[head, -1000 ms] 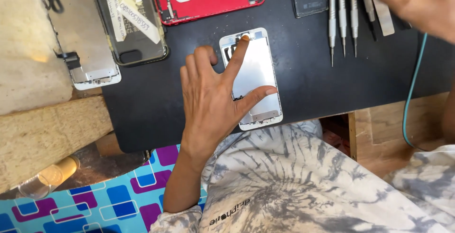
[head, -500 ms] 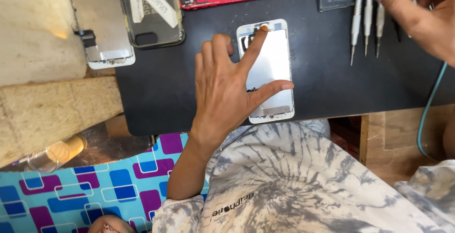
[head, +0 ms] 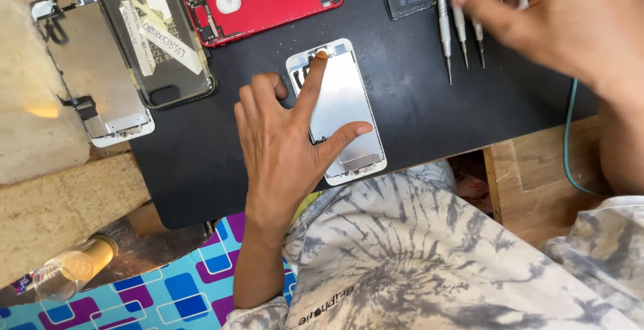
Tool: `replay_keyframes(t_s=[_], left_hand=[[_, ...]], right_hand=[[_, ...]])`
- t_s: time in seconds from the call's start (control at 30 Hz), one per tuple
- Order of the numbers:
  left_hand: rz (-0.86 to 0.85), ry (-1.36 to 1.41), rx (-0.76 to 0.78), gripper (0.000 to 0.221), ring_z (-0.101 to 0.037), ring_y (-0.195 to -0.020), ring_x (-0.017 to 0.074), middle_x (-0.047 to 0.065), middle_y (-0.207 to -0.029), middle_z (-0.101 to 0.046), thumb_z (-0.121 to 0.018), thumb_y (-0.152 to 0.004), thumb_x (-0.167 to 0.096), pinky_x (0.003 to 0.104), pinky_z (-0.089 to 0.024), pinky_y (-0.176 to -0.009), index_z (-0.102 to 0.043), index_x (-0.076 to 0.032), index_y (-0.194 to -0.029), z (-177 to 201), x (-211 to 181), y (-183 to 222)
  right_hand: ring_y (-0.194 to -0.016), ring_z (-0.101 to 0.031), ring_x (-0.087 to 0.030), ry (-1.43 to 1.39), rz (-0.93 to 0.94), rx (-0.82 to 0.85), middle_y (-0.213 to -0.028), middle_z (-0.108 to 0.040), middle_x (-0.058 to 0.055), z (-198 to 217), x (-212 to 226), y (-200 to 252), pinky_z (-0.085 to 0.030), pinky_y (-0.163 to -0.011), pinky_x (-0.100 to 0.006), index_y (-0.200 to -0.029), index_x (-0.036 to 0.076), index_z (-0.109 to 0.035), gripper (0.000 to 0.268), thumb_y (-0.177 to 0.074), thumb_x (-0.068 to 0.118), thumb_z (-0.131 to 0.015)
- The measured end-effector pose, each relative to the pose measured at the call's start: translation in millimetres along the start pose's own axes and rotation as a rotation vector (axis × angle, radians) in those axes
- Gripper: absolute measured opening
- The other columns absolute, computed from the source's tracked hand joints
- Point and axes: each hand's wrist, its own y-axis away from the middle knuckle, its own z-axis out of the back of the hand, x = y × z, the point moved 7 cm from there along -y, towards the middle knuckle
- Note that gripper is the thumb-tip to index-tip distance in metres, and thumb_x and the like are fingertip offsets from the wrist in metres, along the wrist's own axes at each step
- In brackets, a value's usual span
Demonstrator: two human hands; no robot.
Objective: Disassembling and reassembling internal components of a mobile phone screen assembly using a precision screwdriver.
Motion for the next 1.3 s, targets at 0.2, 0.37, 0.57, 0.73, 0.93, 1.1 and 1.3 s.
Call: replay_keyframes(t_s=[0.2, 0.37, 0.57, 0.73, 0.93, 1.1, 1.3], left_hand=[[0.014, -0.008, 0.001, 0.088, -0.036, -0.088, 0.0271, 0.011, -0.100, -0.038, -0.057, -0.086, -0.079, 0.040, -0.034, -0.081, -0.055, -0.016, -0.148, 1, 3, 2], [0.020, 0.002, -0.070, 0.085, -0.036, -0.086, 0.0269, 0.010, -0.098, -0.039, -0.058, -0.085, -0.079, 0.040, -0.036, -0.079, -0.058, -0.017, -0.144, 6, 6, 6], [0.020, 0.053, -0.130, 0.084, -0.036, -0.087, 0.0270, 0.010, -0.100, -0.039, -0.063, -0.085, -0.076, 0.040, -0.036, -0.079, -0.057, -0.017, -0.144, 8, 10, 8], [0.011, 0.075, -0.141, 0.082, -0.036, -0.085, 0.0278, 0.012, -0.099, -0.042, -0.061, -0.085, -0.074, 0.040, -0.036, -0.077, -0.059, -0.015, -0.142, 12, 9, 6], [0.030, 0.110, -0.109, 0.082, -0.036, -0.086, 0.0273, 0.011, -0.097, -0.040, -0.053, -0.086, -0.074, 0.040, -0.035, -0.078, -0.060, -0.014, -0.141, 15, 11, 2], [0.045, 0.112, -0.077, 0.082, -0.037, -0.087, 0.0276, 0.012, -0.099, -0.041, -0.055, -0.085, -0.073, 0.041, -0.035, -0.079, -0.059, -0.015, -0.142, 13, 11, -1], [0.041, 0.091, -0.077, 0.084, -0.034, -0.084, 0.0265, 0.010, -0.097, -0.040, -0.058, -0.084, -0.074, 0.040, -0.034, -0.078, -0.058, -0.014, -0.143, 12, 12, -2]], right_hand=[[-0.051, -0.058, -0.022, 0.265, -0.003, 0.093, -0.078, -0.069, -0.008, -18, 27, -14, -0.043, -0.048, -0.034, -0.104, 0.000, -0.075, 0.024, -0.118, 0.018, -0.085], [-0.060, -0.056, -0.018, -0.047, -0.070, 0.132, -0.081, -0.066, -0.014, -48, -22, -25, -0.042, -0.047, -0.027, -0.105, -0.008, -0.072, 0.020, -0.114, 0.002, -0.086], [-0.084, -0.046, -0.017, -0.454, 0.024, 0.005, -0.102, -0.051, -0.011, -35, -21, -40, -0.040, -0.078, -0.028, -0.134, -0.010, -0.060, 0.010, -0.142, -0.014, -0.062], [-0.077, -0.066, -0.030, -0.707, 0.228, 0.213, -0.118, -0.065, -0.032, -16, 98, -74, -0.062, -0.065, -0.035, -0.119, -0.022, -0.051, 0.023, -0.122, -0.009, -0.033], [-0.106, -0.066, -0.025, -0.897, 0.354, 0.024, -0.122, -0.065, -0.021, -59, 102, -102, -0.058, -0.102, -0.032, -0.125, -0.012, -0.054, 0.009, -0.121, -0.014, -0.062], [-0.110, -0.074, -0.044, -0.934, 0.463, -0.083, -0.130, -0.062, -0.039, -78, 86, -93, -0.068, -0.097, -0.044, -0.149, 0.014, -0.009, 0.064, -0.125, -0.028, -0.052], [-0.114, -0.077, -0.044, -0.991, 0.428, -0.084, -0.139, -0.065, -0.039, -94, 66, -94, -0.072, -0.103, -0.046, -0.165, 0.033, -0.007, 0.083, -0.134, -0.028, -0.053]])
